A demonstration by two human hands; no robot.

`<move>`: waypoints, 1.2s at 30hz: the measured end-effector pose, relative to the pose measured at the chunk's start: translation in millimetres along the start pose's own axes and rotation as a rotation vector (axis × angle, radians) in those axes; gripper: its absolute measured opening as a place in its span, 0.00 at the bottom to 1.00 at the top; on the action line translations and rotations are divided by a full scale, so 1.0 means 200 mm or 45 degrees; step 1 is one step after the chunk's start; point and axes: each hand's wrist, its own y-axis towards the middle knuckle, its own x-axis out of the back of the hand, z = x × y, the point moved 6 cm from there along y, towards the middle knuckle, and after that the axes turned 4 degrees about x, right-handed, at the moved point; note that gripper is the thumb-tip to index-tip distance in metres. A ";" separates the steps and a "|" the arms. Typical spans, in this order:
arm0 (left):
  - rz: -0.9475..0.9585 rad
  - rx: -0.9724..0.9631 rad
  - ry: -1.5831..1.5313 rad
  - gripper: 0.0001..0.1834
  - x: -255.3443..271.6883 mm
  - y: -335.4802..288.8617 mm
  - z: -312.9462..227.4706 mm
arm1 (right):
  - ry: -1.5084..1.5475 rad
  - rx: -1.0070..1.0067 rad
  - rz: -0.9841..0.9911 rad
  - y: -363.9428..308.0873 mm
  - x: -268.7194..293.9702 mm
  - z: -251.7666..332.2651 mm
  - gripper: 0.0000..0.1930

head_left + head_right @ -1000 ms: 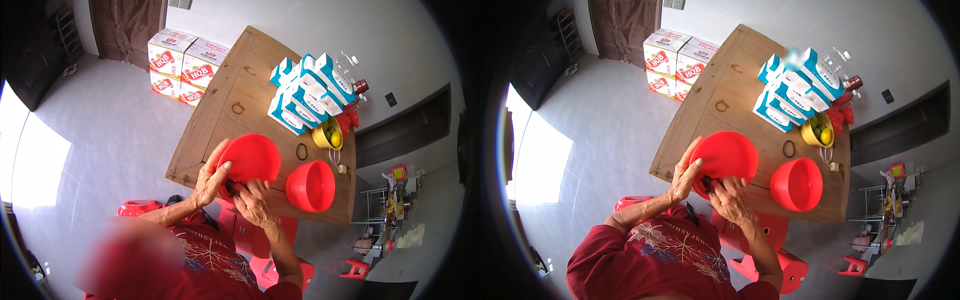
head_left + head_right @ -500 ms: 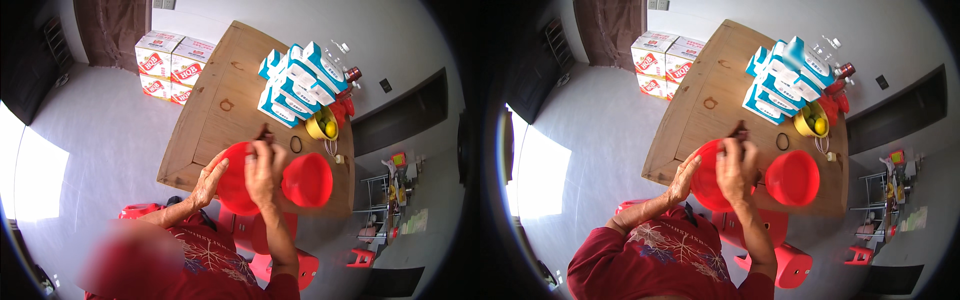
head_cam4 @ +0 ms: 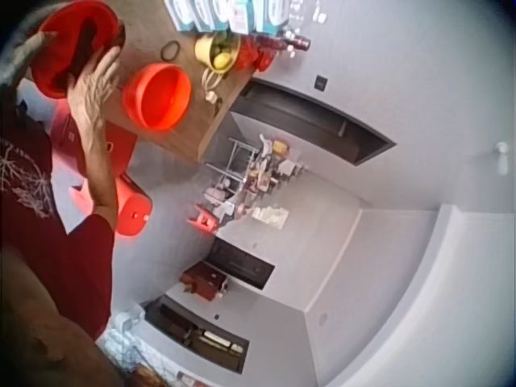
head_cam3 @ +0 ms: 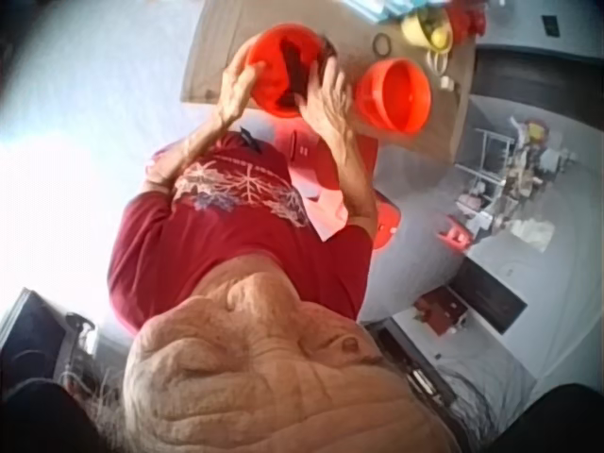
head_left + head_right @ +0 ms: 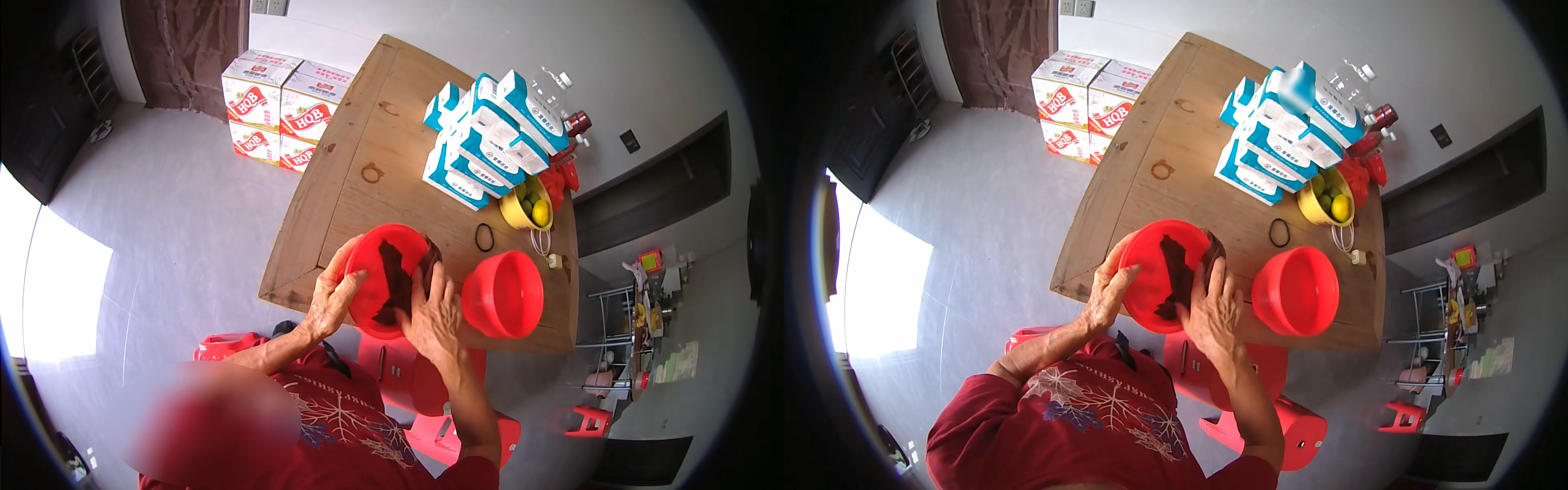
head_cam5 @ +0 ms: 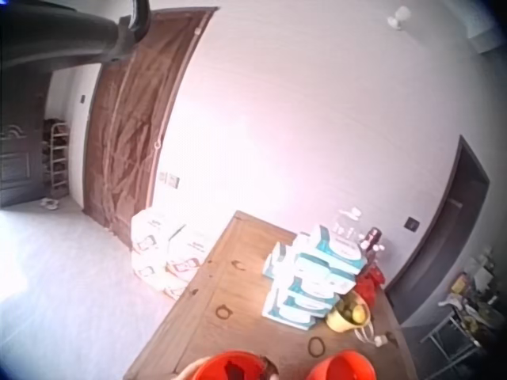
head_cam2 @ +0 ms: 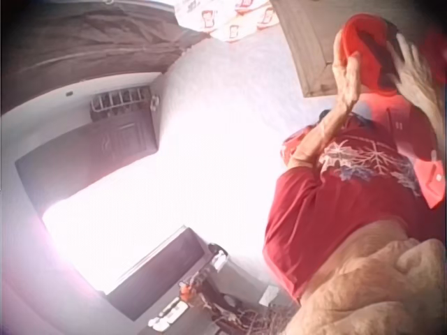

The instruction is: The person wipes the inside and outside of several red plastic bowls with a dark cloth. They handle the bowls one at a time, moving them between two tables in the room. The person also wipes a white plastic container lid.

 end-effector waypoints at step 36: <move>0.043 0.142 0.069 0.31 0.06 0.01 0.16 | 1.777 -0.271 -1.006 0.14 0.02 0.01 0.08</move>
